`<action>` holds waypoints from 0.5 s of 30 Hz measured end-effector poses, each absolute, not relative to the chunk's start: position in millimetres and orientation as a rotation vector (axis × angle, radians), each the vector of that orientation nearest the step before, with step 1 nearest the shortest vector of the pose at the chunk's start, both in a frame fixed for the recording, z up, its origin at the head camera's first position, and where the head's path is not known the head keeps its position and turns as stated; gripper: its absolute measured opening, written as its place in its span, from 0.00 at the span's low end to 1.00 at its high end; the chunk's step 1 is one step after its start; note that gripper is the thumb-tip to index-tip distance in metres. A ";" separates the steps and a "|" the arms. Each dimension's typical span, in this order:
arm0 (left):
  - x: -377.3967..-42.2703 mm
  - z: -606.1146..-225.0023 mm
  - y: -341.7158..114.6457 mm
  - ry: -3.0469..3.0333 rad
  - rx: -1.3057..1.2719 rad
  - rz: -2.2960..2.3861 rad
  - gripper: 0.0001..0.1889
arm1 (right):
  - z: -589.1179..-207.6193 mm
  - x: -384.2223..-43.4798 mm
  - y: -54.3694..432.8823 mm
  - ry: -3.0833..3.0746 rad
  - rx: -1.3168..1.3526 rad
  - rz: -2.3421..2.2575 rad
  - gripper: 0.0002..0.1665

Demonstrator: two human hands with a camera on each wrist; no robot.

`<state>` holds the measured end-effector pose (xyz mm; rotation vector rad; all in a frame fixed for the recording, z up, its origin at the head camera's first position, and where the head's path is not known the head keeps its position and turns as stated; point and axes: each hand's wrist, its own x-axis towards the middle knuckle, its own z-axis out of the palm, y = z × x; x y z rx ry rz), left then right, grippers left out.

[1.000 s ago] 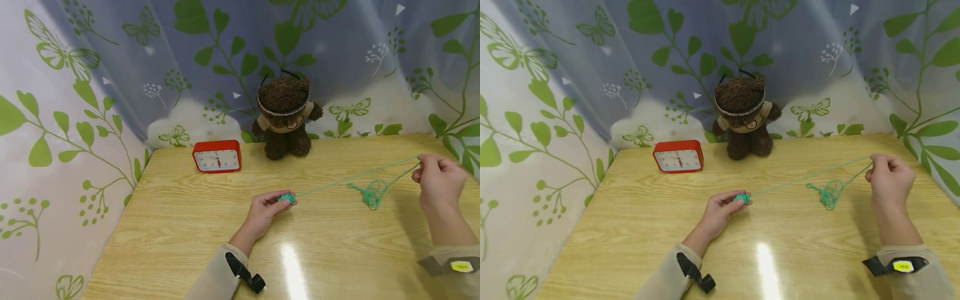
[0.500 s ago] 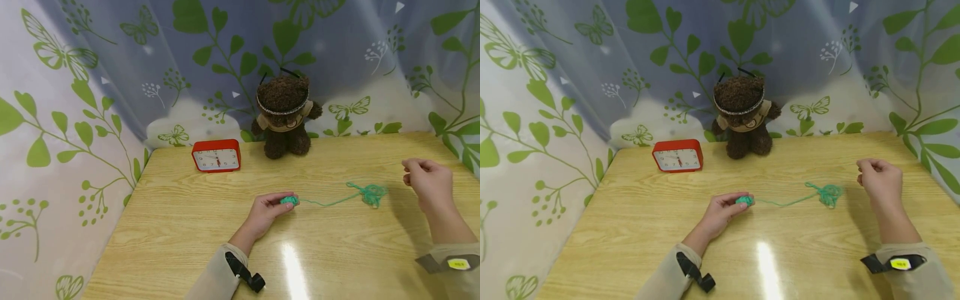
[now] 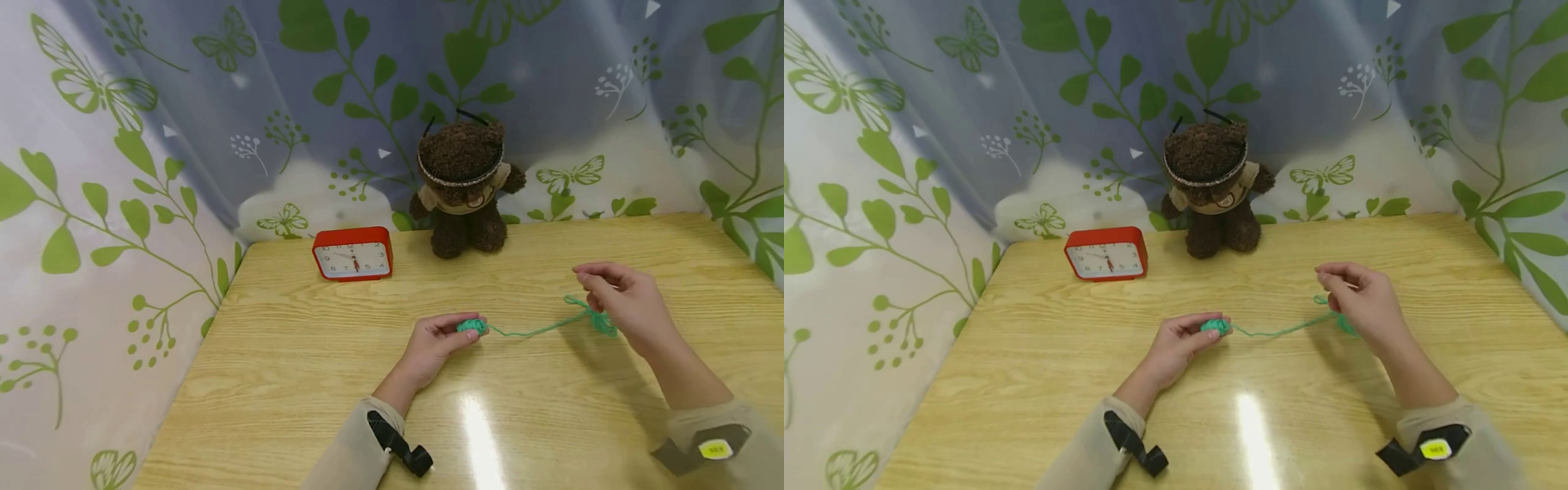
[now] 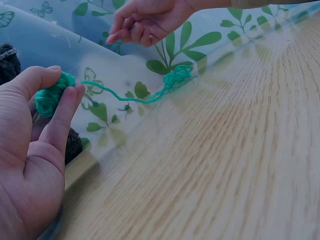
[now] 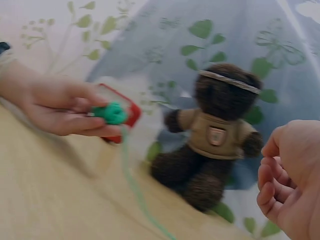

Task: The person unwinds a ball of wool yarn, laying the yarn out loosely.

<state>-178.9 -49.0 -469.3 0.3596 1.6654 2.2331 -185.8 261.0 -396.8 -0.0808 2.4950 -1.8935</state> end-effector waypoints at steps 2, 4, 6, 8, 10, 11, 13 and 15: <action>-179.1 -469.5 -49.3 1.669 0.362 2.233 0.21 | -399.6 -183.0 247.9 2.533 -0.150 -1.790 0.18; -179.2 -469.4 -49.5 1.674 0.369 2.230 0.21 | -402.8 -179.7 235.0 2.541 -0.203 -1.693 0.23; -179.1 -469.1 -49.9 1.683 0.376 2.225 0.21 | -407.0 -176.0 222.7 2.511 -0.251 -1.630 0.27; -179.0 -468.8 -50.0 1.699 0.377 2.216 0.21 | -412.6 -172.5 211.3 2.456 -0.300 -1.598 0.28; -178.8 -468.5 -50.1 1.714 0.375 2.209 0.21 | -418.5 -169.6 200.8 2.397 -0.350 -1.577 0.28; -178.7 -468.4 -50.2 1.722 0.374 2.207 0.21 | -421.6 -168.3 196.2 2.372 -0.370 -1.568 0.27; -178.7 -468.6 -50.2 1.725 0.373 2.210 0.21 | -427.2 -166.3 188.5 2.329 -0.408 -1.547 0.26; -178.6 -469.0 -50.1 1.715 0.383 2.217 0.20 | -431.4 -164.6 183.2 2.303 -0.444 -1.524 0.24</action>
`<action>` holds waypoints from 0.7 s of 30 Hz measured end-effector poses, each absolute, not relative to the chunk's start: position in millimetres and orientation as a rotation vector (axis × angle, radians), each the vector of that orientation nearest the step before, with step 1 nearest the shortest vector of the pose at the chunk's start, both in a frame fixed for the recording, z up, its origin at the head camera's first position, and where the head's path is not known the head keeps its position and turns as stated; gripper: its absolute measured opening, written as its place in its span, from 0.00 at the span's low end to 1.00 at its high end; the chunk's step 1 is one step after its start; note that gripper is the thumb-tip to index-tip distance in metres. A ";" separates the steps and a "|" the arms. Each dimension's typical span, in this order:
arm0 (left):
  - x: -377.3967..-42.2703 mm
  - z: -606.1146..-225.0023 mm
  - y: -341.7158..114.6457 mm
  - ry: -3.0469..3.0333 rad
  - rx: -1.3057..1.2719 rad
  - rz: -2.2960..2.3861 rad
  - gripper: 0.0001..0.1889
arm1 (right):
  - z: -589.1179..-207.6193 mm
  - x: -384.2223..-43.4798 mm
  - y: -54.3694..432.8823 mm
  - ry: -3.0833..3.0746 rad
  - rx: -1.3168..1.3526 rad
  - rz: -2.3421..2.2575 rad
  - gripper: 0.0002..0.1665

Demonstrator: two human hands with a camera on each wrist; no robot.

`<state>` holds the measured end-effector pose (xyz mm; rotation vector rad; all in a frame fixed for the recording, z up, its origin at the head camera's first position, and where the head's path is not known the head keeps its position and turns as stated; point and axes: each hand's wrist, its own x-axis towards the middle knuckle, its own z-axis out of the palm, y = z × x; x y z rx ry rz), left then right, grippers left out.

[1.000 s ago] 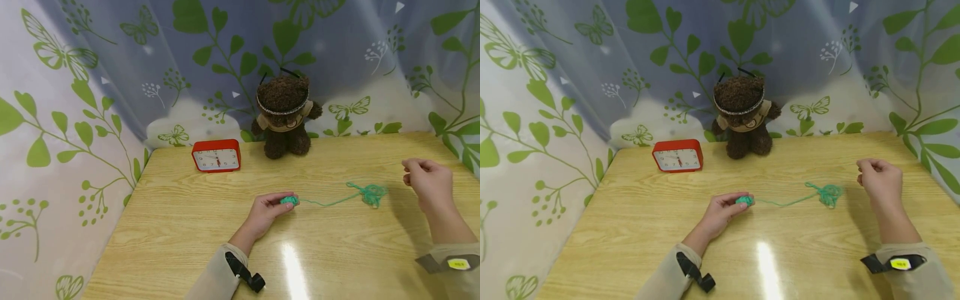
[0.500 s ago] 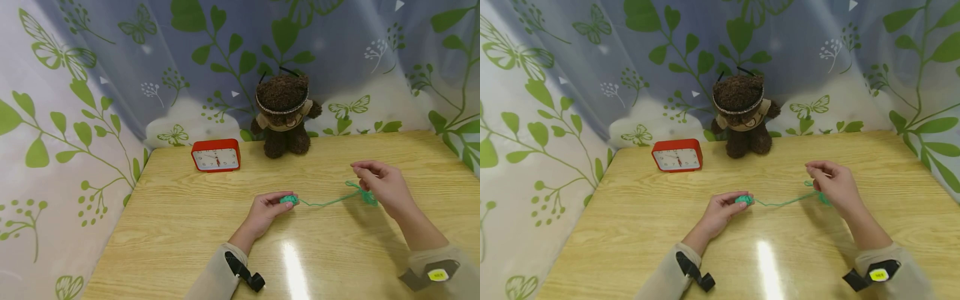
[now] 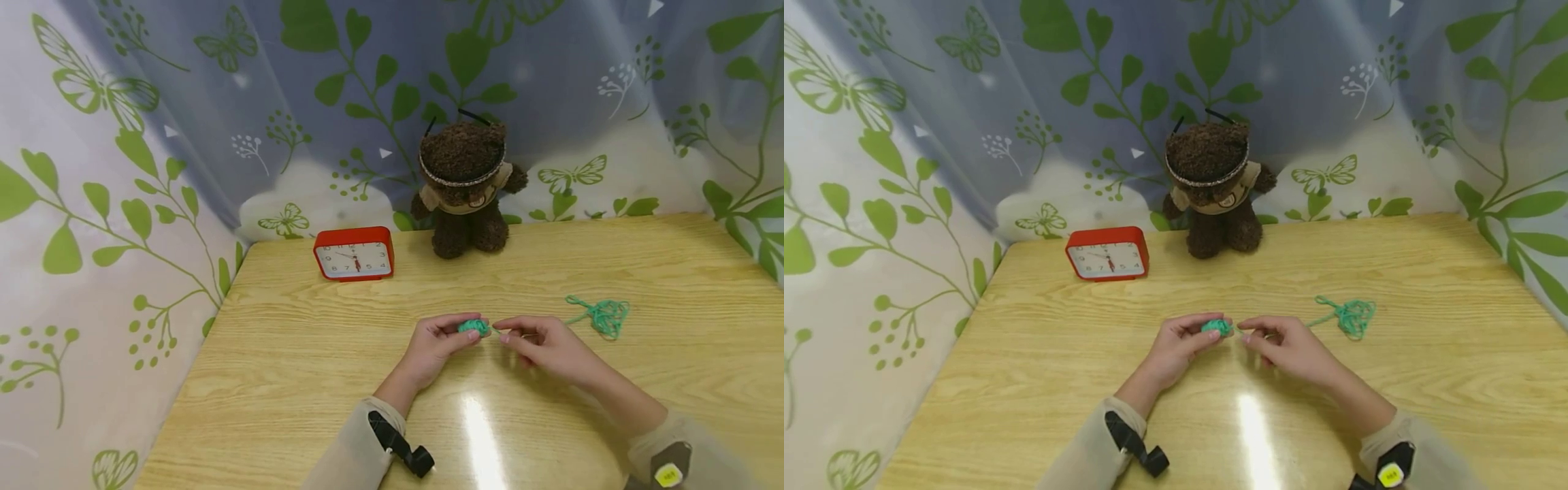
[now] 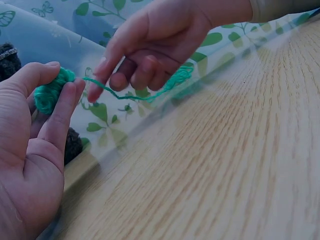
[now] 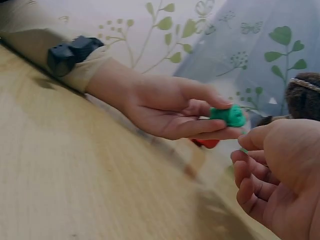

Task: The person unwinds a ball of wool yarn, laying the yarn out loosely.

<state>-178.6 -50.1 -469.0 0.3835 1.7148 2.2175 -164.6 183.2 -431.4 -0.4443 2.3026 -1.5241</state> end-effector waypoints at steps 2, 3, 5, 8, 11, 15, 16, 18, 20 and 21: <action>-178.7 -469.3 -50.4 1.710 0.398 2.224 0.20 | -433.9 -163.8 180.2 2.296 -0.464 -1.510 0.21; -178.7 -469.5 -50.5 1.708 0.406 2.224 0.20 | -434.3 -163.4 179.4 2.297 -0.473 -1.506 0.20; -178.5 -469.4 -51.0 1.708 0.417 2.224 0.20 | -434.0 -163.1 179.3 2.314 -0.485 -1.507 0.19; -178.1 -468.9 -51.6 1.714 0.416 2.222 0.20 | -431.2 -163.4 181.2 2.350 -0.470 -1.544 0.19; -178.2 -468.2 -51.6 1.707 0.412 2.223 0.19 | -427.5 -163.9 183.6 2.379 -0.439 -1.614 0.20; -178.5 -467.8 -51.5 1.712 0.408 2.211 0.19 | -424.1 -163.4 184.9 2.406 -0.445 -1.695 0.19; -178.5 -468.1 -51.5 1.721 0.406 2.202 0.19 | -423.6 -162.9 184.8 2.419 -0.452 -1.704 0.19; -178.3 -468.4 -51.3 1.736 0.403 2.188 0.19 | -422.3 -161.9 184.5 2.444 -0.463 -1.728 0.18; -178.2 -468.4 -50.8 1.755 0.401 2.175 0.20 | -420.7 -160.8 184.4 2.465 -0.468 -1.745 0.18; -178.1 -468.2 -50.4 1.752 0.399 2.176 0.20 | -419.9 -160.4 184.6 2.469 -0.472 -1.756 0.18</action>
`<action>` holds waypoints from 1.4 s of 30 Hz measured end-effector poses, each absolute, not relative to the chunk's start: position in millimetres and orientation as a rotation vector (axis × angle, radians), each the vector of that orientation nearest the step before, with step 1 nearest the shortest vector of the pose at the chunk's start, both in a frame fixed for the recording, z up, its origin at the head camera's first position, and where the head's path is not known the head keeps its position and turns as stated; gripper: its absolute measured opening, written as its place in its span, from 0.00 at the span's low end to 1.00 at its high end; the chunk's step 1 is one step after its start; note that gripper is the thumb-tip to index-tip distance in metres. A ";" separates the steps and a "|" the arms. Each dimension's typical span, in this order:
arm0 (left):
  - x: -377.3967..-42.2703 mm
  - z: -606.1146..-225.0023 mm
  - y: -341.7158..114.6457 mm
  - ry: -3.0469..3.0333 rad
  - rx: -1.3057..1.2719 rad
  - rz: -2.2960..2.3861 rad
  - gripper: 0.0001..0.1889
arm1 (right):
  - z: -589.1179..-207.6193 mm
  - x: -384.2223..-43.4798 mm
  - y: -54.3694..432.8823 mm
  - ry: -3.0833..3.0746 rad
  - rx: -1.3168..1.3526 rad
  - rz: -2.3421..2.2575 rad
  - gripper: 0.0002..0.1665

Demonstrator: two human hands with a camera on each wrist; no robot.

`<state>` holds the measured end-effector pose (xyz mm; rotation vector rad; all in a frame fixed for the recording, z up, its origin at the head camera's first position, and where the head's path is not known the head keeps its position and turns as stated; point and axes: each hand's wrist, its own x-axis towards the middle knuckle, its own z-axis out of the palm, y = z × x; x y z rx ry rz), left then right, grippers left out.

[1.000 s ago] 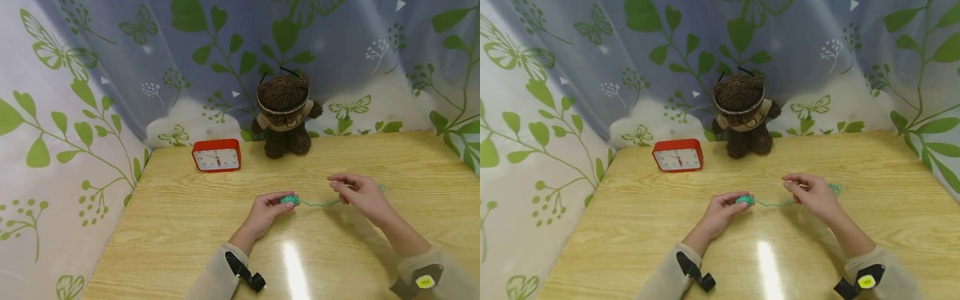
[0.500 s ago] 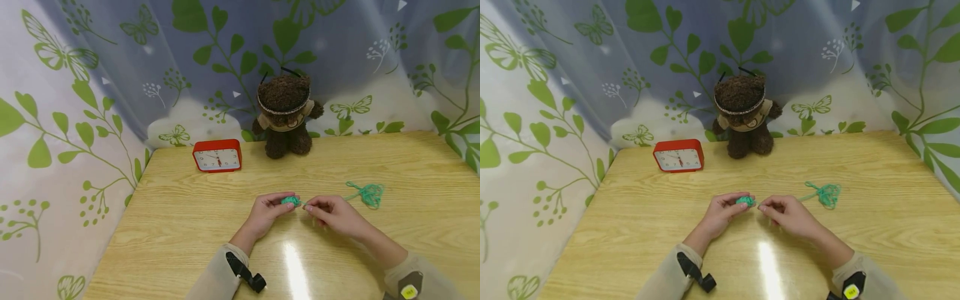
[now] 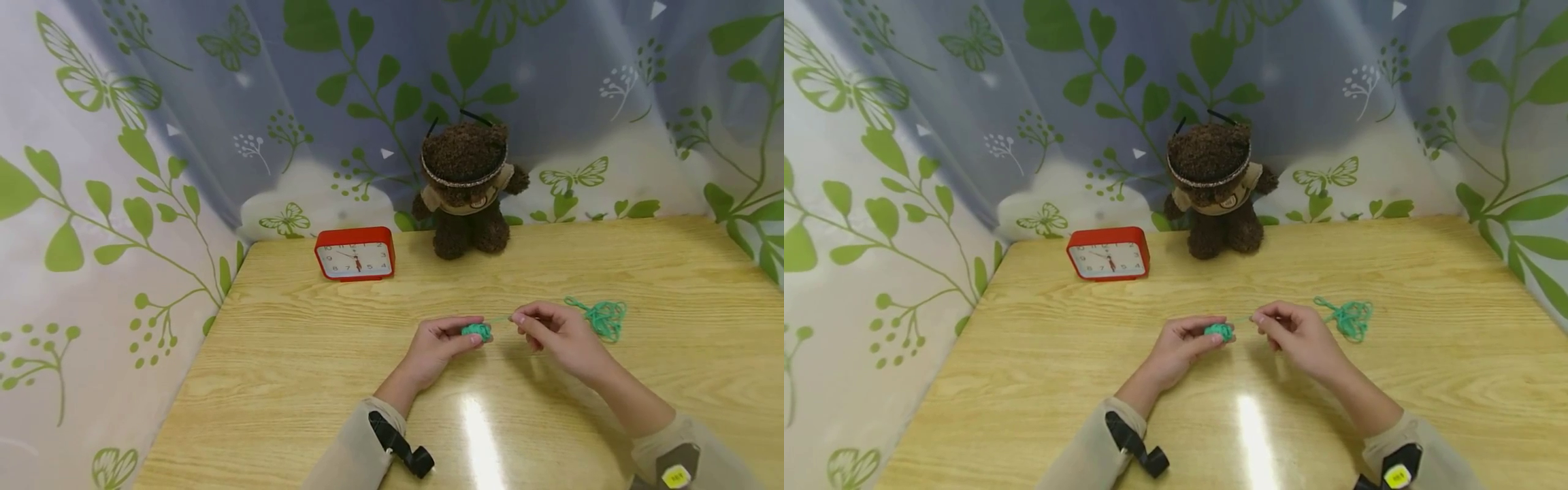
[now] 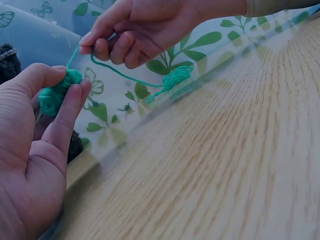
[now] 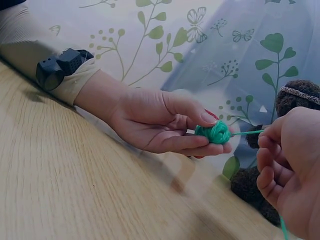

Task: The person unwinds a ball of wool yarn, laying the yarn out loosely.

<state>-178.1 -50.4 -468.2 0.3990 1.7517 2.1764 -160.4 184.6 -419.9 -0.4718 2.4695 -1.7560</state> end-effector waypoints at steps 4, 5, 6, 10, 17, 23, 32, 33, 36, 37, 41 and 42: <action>-177.6 -467.0 -49.7 1.741 0.385 2.201 0.19 | -417.9 -160.0 186.6 2.465 -0.520 -1.822 0.14; -177.5 -466.9 -49.7 1.736 0.384 2.207 0.19 | -417.5 -160.1 187.3 2.462 -0.537 -1.845 0.13; -177.7 -467.2 -49.6 1.728 0.382 2.213 0.19 | -417.1 -160.4 188.2 2.457 -0.551 -1.870 0.12; -177.9 -468.3 -49.8 1.713 0.366 2.226 0.19 | -414.6 -161.7 191.6 2.457 -0.591 -1.940 0.10; -179.0 -469.7 -50.0 1.725 0.345 2.241 0.19 | -412.8 -165.0 199.6 2.449 -0.538 -1.977 0.10; -179.4 -469.7 -49.6 1.703 0.367 2.264 0.18 | -412.6 -168.0 208.4 2.302 -0.416 -2.164 0.12; -179.3 -470.6 -51.0 1.650 0.375 2.276 0.20 | -406.7 -172.0 218.9 2.087 -0.329 -2.426 0.14; -179.3 -470.7 -51.4 1.650 0.373 2.276 0.20 | -406.2 -172.5 219.6 2.076 -0.328 -2.445 0.14; -179.2 -470.9 -52.0 1.662 0.369 2.271 0.20 | -405.0 -173.6 222.0 2.049 -0.315 -2.485 0.15; -179.2 -470.8 -52.2 1.666 0.369 2.270 0.20 | -404.6 -173.8 223.0 2.047 -0.310 -2.491 0.15; -179.3 -470.7 -52.6 1.671 0.365 2.267 0.20 | -403.0 -174.3 226.1 2.008 -0.296 -2.551 0.16; -179.3 -470.7 -52.8 1.669 0.365 2.267 0.21 | -402.7 -174.4 226.5 1.998 -0.295 -2.570 0.16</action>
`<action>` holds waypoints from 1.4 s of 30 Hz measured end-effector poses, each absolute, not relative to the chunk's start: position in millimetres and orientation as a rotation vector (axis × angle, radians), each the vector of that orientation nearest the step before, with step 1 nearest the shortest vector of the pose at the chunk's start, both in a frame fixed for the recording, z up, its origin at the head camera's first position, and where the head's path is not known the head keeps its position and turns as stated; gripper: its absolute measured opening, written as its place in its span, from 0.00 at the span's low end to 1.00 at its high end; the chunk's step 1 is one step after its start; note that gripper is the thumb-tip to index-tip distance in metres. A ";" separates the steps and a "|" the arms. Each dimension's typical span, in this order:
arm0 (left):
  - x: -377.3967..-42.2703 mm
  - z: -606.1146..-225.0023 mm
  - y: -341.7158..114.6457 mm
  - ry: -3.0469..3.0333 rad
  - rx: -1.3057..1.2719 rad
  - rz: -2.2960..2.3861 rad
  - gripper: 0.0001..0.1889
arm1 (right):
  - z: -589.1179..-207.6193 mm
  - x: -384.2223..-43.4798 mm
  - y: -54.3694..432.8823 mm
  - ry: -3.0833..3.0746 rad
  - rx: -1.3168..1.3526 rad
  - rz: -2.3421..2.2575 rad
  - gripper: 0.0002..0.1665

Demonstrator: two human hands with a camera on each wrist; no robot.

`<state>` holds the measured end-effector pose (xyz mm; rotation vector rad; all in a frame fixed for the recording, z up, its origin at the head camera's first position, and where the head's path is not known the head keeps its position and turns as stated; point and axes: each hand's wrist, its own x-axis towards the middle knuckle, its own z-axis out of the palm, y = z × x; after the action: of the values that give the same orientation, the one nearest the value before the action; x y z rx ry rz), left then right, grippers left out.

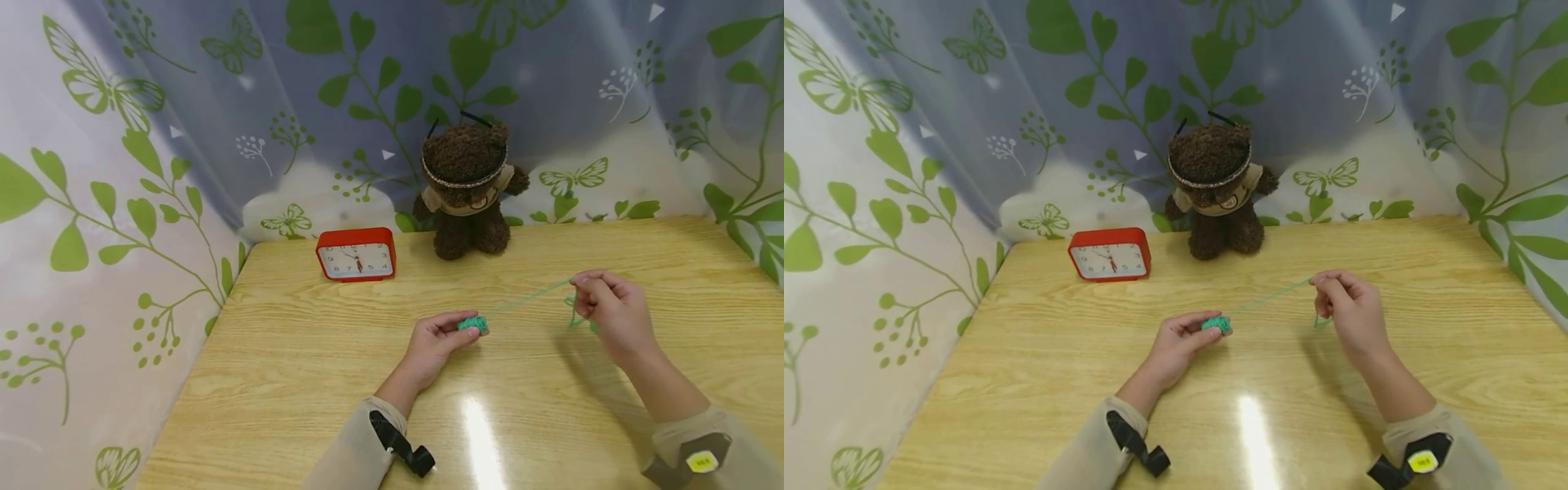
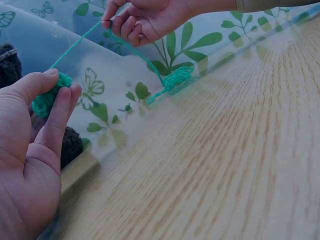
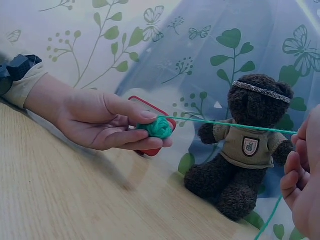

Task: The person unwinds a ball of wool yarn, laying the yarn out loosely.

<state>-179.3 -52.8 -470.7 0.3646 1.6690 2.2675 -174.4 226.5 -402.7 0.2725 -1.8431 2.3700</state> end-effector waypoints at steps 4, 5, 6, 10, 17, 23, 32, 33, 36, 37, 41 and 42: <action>-179.0 -471.2 -53.1 1.660 0.362 2.271 0.21 | -401.6 -175.0 227.0 -1.782 0.268 2.384 0.17; -178.9 -471.3 -53.1 1.660 0.366 2.272 0.21 | -401.3 -175.1 227.2 -1.776 0.265 2.384 0.17; -178.8 -471.3 -53.1 1.660 0.367 2.273 0.21 | -401.0 -175.3 227.5 -1.767 0.262 2.390 0.17; -178.6 -471.1 -52.7 1.669 0.368 2.278 0.20 | -400.2 -176.0 229.8 -1.749 0.245 2.398 0.16; -178.5 -470.0 -52.6 1.661 0.349 2.284 0.20 | -399.8 -177.4 234.3 -1.703 0.235 2.405 0.16; -177.7 -469.6 -53.8 1.641 0.358 2.288 0.21 | -397.3 -178.2 239.5 -1.679 0.196 2.404 0.17; -177.5 -470.5 -53.6 1.680 0.320 2.273 0.20 | -392.2 -178.7 244.5 -1.609 0.183 2.407 0.17; -177.7 -470.8 -53.4 1.680 0.322 2.273 0.20 | -391.8 -178.6 245.3 -1.606 0.181 2.404 0.17; -178.0 -470.5 -52.9 1.673 0.331 2.278 0.21 | -390.2 -178.6 247.1 -1.570 0.182 2.412 0.18; -178.2 -470.2 -52.7 1.668 0.335 2.280 0.21 | -389.7 -178.9 247.5 -1.556 0.183 2.414 0.18; -178.4 -468.5 -52.2 1.642 0.332 2.284 0.22 | -388.2 -180.3 248.8 -1.484 0.188 2.442 0.18; -178.4 -468.1 -52.1 1.637 0.332 2.285 0.22 | -387.8 -180.8 249.1 -1.466 0.184 2.449 0.17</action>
<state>-178.4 -52.1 -468.1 0.3320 1.6366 2.2849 -180.8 249.1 -387.8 0.1839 -1.4664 2.4487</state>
